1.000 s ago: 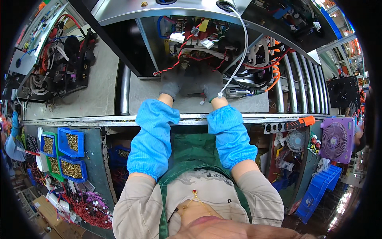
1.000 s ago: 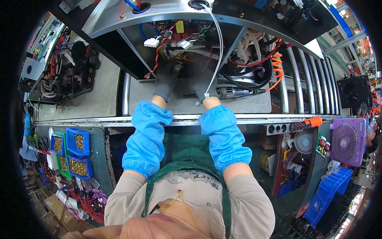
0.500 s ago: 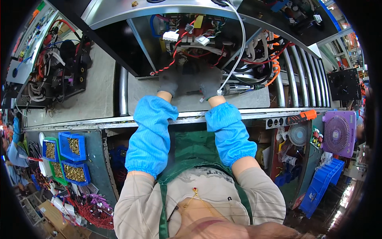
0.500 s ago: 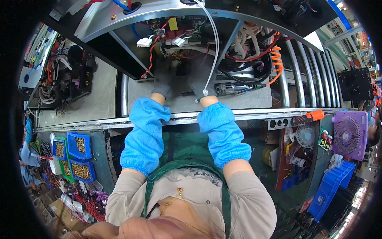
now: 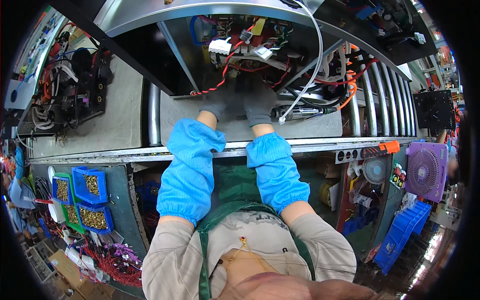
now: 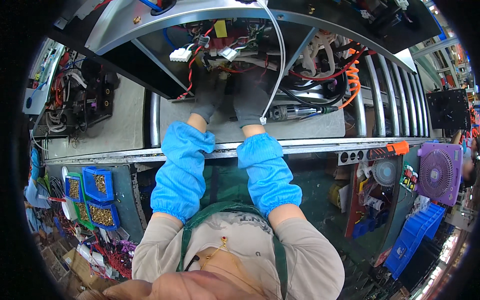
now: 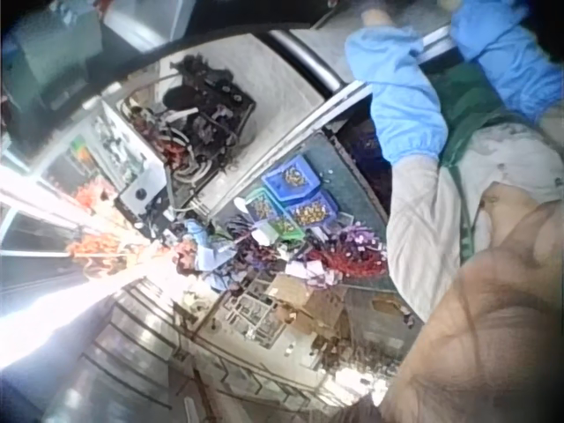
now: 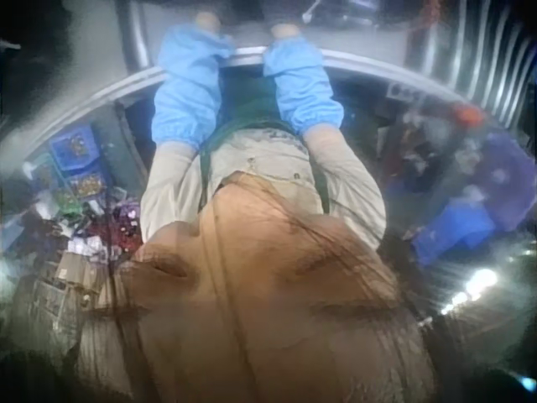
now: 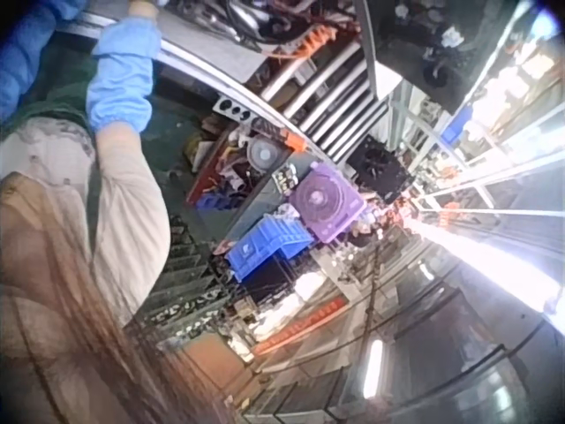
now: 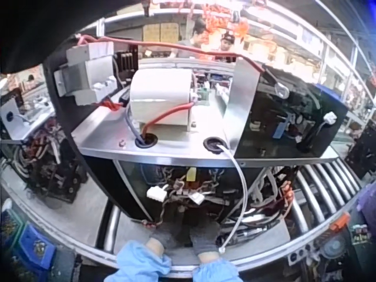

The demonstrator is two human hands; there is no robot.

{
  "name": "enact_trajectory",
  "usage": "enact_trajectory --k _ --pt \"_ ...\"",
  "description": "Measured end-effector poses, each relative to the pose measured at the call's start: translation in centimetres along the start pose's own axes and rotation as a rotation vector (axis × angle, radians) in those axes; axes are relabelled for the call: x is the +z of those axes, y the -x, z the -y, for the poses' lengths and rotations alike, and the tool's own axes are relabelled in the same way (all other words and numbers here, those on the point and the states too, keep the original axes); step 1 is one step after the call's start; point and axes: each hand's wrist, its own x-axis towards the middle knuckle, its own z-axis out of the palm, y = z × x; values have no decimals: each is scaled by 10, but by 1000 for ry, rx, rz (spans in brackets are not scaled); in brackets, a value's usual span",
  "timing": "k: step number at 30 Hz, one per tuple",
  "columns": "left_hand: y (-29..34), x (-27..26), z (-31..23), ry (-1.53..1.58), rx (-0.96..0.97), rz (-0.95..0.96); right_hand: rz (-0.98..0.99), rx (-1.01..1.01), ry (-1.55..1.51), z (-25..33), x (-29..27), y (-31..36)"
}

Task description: The person works at a factory assembly station, handling wires and small components. They use a pneumatic screwdriver to fasten screws into a metal chassis containing circuit boards and wiring. The person also moves a metal frame and handles a red cable.

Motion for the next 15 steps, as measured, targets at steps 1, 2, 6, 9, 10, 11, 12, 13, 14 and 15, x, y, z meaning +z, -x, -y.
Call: enact_trajectory --k 1,2,6,9,10,11,12,13,14,15 --pt "0 1 -1 -19 14 -18 -13 7 11 0 3 0" --pt "1 3 -2 -38 29 -36 9 26 30 -1 6 1" --pt "4 13 3 -68 33 -91 24 50 -24 -2 8 1" --pt "4 12 6 -57 21 -29 -10 72 -39 1 4 2" --pt "2 10 5 -53 17 -14 -20 86 -24 3 3 1" --pt "2 9 3 -48 10 3 -12 106 -15 2 5 1" --pt "1 10 3 -51 7 5 -4 126 -5 1 7 2" --pt "0 10 2 -59 -18 28 3 147 6 0 9 1" --pt "0 11 1 -68 -44 52 21 80 -21 -3 8 1" --pt "0 12 0 -81 -91 97 40 14 -47 -9 7 -2"
